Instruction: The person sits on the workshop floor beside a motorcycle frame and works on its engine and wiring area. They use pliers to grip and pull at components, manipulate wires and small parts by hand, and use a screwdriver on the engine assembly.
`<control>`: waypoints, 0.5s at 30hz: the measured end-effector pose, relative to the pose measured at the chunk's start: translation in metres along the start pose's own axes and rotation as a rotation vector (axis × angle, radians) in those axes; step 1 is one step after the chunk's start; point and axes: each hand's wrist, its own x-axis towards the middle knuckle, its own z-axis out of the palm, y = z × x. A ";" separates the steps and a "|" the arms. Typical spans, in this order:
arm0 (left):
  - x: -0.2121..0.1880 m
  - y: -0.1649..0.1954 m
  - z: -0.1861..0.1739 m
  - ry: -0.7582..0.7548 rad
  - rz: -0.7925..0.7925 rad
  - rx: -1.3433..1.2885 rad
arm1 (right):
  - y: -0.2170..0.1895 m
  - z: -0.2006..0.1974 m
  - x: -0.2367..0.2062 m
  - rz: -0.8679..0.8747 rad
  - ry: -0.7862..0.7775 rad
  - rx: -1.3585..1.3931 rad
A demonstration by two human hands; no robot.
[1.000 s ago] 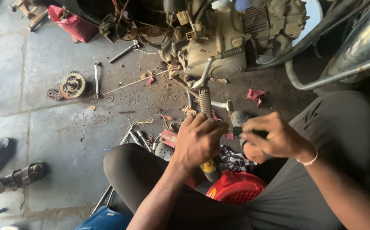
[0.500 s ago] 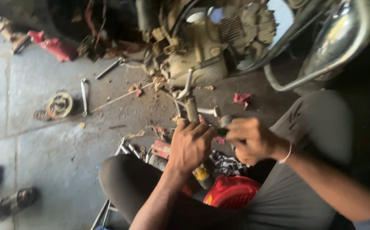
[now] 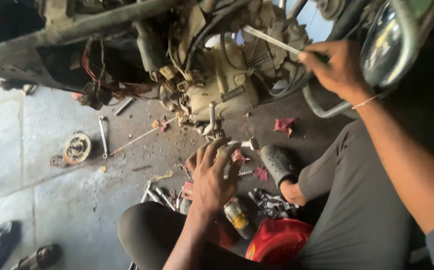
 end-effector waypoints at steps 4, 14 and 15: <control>0.029 -0.003 0.022 -0.065 0.024 -0.117 | 0.013 0.002 -0.003 -0.150 0.026 -0.008; 0.201 -0.042 0.131 -0.039 -0.453 -1.057 | 0.014 -0.002 0.004 -0.178 0.099 -0.062; 0.212 -0.046 0.140 -0.020 -0.485 -1.127 | 0.014 -0.003 0.004 -0.154 0.090 -0.053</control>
